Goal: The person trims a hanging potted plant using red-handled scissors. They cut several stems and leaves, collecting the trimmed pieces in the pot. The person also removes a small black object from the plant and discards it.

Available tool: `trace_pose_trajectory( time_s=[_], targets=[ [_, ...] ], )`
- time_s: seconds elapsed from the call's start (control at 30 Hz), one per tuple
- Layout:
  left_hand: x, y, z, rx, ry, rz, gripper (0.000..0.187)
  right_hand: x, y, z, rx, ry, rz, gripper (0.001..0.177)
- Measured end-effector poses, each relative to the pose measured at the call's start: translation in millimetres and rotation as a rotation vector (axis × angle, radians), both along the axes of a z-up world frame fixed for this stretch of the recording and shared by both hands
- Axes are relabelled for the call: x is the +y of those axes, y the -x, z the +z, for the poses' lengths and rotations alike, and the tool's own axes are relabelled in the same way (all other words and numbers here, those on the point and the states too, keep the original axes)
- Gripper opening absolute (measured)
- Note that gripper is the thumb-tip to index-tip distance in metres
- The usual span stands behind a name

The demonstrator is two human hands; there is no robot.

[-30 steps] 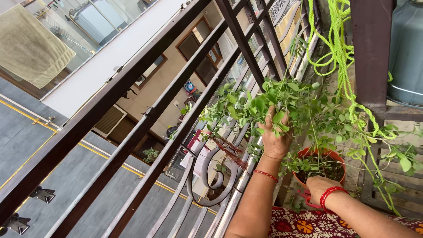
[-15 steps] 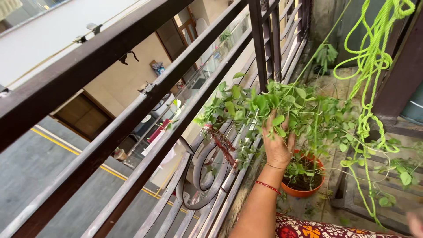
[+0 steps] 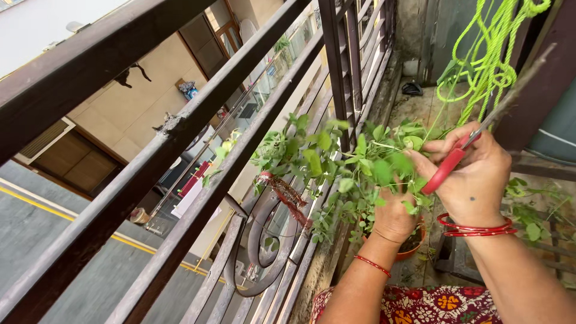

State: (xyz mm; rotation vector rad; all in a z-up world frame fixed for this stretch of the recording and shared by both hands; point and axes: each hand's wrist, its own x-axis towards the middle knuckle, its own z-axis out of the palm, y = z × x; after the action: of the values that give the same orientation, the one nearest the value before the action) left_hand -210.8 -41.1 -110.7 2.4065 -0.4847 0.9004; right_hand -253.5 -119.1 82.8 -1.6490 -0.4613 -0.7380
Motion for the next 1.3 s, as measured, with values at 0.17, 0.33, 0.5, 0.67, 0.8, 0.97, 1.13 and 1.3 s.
trace_pose_trajectory(
  time_s=[0.17, 0.33, 0.5, 0.67, 0.8, 0.97, 1.13, 1.3],
  targets=[
    [24, 23, 28, -0.156, 0.158, -0.103, 0.046, 0, -14, -13, 0.024, 0.016, 0.071, 0.034],
    [80, 50, 78, -0.326, 0.509, -0.185, 0.032, -21, -26, -1, 0.100, -0.042, 0.239, 0.031],
    [108, 86, 149, -0.348, 1.233, -0.078, 0.029, -29, -32, -1, 0.114, 0.028, 0.302, 0.032],
    [107, 93, 221, -0.228, 0.545, 0.047, 0.010, -14, -26, -9, 0.095, 0.112, 0.325, 0.030],
    [98, 77, 233, 0.273, 0.675, 0.044, 0.018, -10, -19, -5, 0.095, 0.158, 0.276, 0.029],
    [97, 62, 200, 0.213, 1.076, -0.255, 0.016, -11, -17, -1, 0.015, 0.167, 0.231, 0.029],
    [89, 64, 179, 0.172, 1.409, -0.487, 0.018, -16, -15, -3, 0.033, 0.107, 0.243, 0.025],
    [76, 67, 181, 0.160, 1.424, -0.580, 0.019, -19, -15, -4, 0.048, 0.156, 0.217, 0.024]
  ],
)
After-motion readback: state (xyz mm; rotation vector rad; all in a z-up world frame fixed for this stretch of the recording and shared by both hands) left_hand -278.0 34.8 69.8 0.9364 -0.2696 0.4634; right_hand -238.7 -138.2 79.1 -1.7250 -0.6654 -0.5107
